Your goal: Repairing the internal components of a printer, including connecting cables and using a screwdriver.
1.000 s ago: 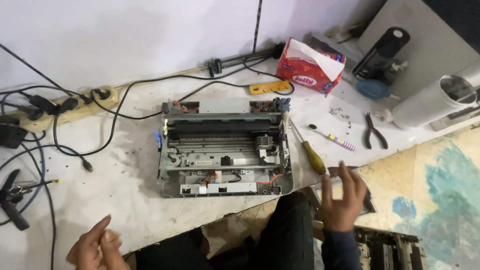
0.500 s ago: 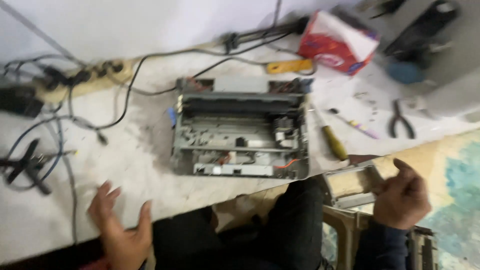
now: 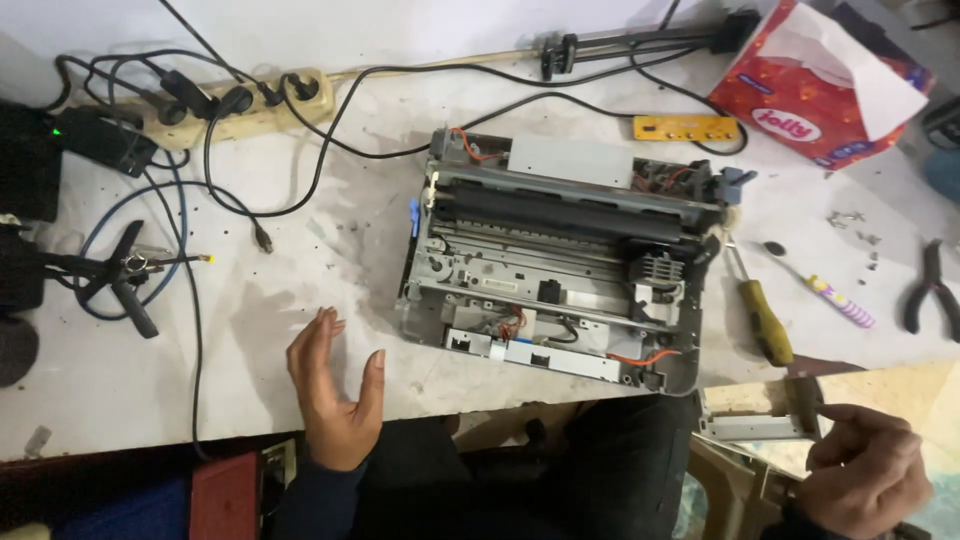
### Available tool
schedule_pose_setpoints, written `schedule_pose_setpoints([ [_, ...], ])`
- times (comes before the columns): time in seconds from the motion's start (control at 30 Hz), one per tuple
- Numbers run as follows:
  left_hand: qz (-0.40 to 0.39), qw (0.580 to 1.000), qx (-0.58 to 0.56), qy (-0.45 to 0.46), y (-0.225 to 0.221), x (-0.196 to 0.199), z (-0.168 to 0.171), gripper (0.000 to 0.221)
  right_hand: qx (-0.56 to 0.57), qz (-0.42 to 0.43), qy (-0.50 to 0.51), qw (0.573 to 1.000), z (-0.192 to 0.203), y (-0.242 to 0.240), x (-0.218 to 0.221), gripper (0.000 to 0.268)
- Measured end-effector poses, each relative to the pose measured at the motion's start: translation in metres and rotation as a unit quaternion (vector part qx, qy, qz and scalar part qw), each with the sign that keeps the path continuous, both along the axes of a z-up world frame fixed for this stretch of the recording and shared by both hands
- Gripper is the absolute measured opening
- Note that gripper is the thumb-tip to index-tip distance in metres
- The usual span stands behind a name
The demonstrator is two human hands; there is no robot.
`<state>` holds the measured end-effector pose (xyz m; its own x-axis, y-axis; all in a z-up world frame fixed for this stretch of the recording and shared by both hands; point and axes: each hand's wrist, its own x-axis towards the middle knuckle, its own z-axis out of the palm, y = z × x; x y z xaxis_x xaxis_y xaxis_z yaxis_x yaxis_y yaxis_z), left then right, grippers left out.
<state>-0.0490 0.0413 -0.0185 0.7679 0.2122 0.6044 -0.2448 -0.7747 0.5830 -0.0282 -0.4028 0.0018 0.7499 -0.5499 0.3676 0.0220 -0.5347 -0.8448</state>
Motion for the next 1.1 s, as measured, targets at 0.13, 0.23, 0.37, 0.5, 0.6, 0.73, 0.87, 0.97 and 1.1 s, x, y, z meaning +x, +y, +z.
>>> schedule_pose_setpoints([
  [0.13, 0.013, 1.000, 0.002, 0.016, -0.001, 0.001, -0.008, 0.063, -0.058, 0.000, 0.013, 0.998, 0.008, 0.015, 0.002, 0.045],
  [0.23, 0.018, 1.000, -0.005, 0.022, -0.003, 0.000, -0.008, 0.060, -0.062, -0.026, 0.025, 0.997, 0.018, 0.034, -0.002, 0.036],
  [0.37, 0.024, 0.999, 0.004, 0.038, -0.005, -0.001, -0.003, 0.058, 0.038, 0.091, 0.000, 0.995, 0.024, 0.065, -0.004, 0.028],
  [0.5, 0.026, 0.999, 0.012, 0.026, -0.008, -0.003, 0.005, 0.059, -0.181, 0.250, 0.052, 0.950, 0.057, 0.108, 0.006, 0.059],
  [0.6, 0.011, 0.998, -0.037, 0.043, -0.016, 0.000, 0.019, 0.055, -0.334, 0.346, -0.007, 0.876, 0.059, 0.138, 0.026, 0.061],
  [0.73, -0.081, 0.997, -0.002, -0.001, -0.040, 0.013, 0.040, 0.048, -0.370, 0.349, -0.013, 0.861, 0.063, 0.162, 0.034, 0.048],
  [0.87, -0.166, 0.983, 0.069, 0.046, -0.054, 0.031, 0.048, 0.059, -0.340, 0.342, -0.024, 0.876, 0.053, 0.167, 0.031, 0.033],
  [0.97, -0.213, 0.971, 0.090, 0.057, -0.055, 0.045, 0.070, 0.046, -0.331, 0.327, -0.037, 0.885, 0.034, 0.163, 0.029, 0.031],
  [1.1, -0.236, 0.966, 0.024, 0.101, -0.054, 0.049, 0.063, 0.039, -0.330, 0.314, -0.043, 0.889, 0.027, 0.166, 0.027, 0.026],
])
